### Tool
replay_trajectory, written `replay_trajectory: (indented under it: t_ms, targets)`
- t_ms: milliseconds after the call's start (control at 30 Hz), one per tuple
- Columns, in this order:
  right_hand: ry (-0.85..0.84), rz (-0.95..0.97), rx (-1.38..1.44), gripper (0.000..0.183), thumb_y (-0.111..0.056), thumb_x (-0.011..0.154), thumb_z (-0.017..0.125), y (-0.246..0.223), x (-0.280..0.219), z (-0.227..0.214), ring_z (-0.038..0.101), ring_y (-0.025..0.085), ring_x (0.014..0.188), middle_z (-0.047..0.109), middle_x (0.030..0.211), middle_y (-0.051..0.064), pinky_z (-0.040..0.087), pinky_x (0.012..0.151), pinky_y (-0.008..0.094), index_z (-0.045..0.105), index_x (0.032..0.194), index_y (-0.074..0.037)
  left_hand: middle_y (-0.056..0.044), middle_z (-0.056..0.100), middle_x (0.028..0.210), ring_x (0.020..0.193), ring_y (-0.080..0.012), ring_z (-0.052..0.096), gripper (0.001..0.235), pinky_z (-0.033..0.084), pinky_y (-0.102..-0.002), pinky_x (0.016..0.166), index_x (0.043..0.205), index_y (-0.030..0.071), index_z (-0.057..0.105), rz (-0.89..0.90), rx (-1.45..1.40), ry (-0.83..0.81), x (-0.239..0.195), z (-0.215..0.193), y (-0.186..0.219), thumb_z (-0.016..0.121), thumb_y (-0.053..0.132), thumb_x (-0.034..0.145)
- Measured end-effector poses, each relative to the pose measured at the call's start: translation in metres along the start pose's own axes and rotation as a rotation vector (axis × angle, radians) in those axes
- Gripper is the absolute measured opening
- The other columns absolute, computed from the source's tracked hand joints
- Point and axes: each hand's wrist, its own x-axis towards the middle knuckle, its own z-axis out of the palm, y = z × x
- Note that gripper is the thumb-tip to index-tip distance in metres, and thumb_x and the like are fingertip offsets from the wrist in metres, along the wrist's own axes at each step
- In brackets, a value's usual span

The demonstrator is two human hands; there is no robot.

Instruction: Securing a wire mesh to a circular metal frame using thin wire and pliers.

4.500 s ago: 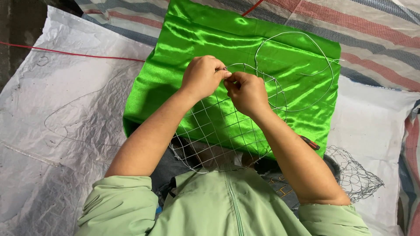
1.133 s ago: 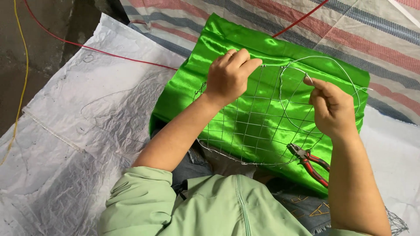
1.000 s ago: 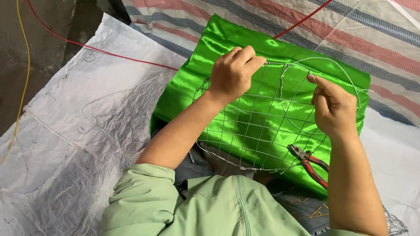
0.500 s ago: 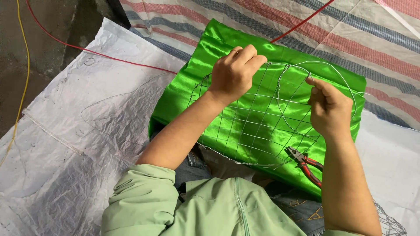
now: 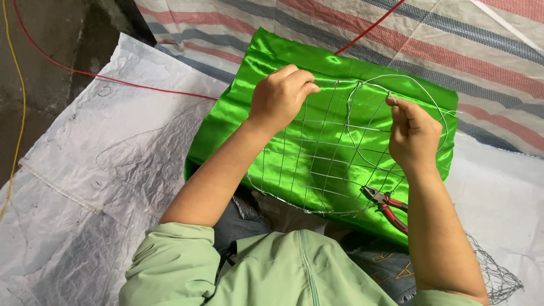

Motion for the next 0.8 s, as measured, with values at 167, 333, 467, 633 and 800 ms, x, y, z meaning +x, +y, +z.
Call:
replay_trajectory:
  t_ms: [167, 333, 467, 633, 800]
  targets:
    - [-0.014, 0.035, -0.010, 0.018, 0.004, 0.110, 0.063, 0.007, -0.006, 0.008, 0.072, 0.037, 0.084, 0.076, 0.097, 0.017, 0.055, 0.076, 0.045, 0.077, 0.121, 0.000, -0.008, 0.066, 0.077, 0.065, -0.0223, 0.070, 0.012, 0.058, -0.030, 0.058, 0.107, 0.003, 0.074, -0.051, -0.152, -0.087, -0.005, 0.002, -0.013, 0.064, 0.006, 0.101]
    - [-0.041, 0.053, 0.033, 0.019, 0.002, 0.108, 0.064, 0.013, -0.011, 0.007, 0.073, 0.039, 0.095, 0.077, 0.102, 0.018, 0.055, 0.082, 0.044, 0.078, 0.120, -0.004, -0.009, 0.068, 0.076, 0.066, -0.0209, 0.065, 0.032, 0.057, -0.032, 0.063, 0.131, 0.006, 0.067, -0.207, -0.436, -0.119, -0.008, -0.002, -0.008, 0.064, -0.003, 0.101]
    - [-0.043, 0.057, 0.018, 0.021, 0.003, 0.105, 0.066, 0.009, -0.014, 0.009, 0.074, 0.036, 0.093, 0.077, 0.100, 0.016, 0.056, 0.082, 0.041, 0.079, 0.119, -0.006, -0.010, 0.069, 0.072, 0.063, -0.0140, 0.059, 0.042, 0.049, -0.026, 0.060, 0.134, 0.006, 0.051, -0.438, -0.633, -0.101, -0.005, -0.001, -0.004, 0.064, -0.007, 0.097]
    - [-0.087, 0.143, 0.054, 0.022, 0.002, 0.107, 0.064, 0.015, -0.014, 0.004, 0.074, 0.034, 0.086, 0.076, 0.093, 0.014, 0.055, 0.078, 0.041, 0.078, 0.119, -0.009, -0.013, 0.074, 0.076, 0.065, -0.0127, 0.065, 0.040, 0.051, -0.022, 0.059, 0.132, 0.009, 0.052, -0.528, -0.716, -0.167, -0.009, 0.006, -0.032, 0.066, -0.003, 0.097]
    - [-0.059, 0.395, 0.272, 0.023, -0.001, 0.116, 0.051, 0.029, -0.012, -0.014, 0.048, 0.011, 0.063, 0.056, 0.065, 0.003, 0.045, 0.064, 0.028, 0.073, 0.123, -0.004, -0.032, 0.062, 0.131, 0.112, -0.0321, 0.068, 0.065, 0.060, -0.038, 0.084, 0.149, 0.000, 0.046, -0.643, -0.627, -0.299, -0.037, -0.036, -0.048, 0.056, 0.050, 0.109]
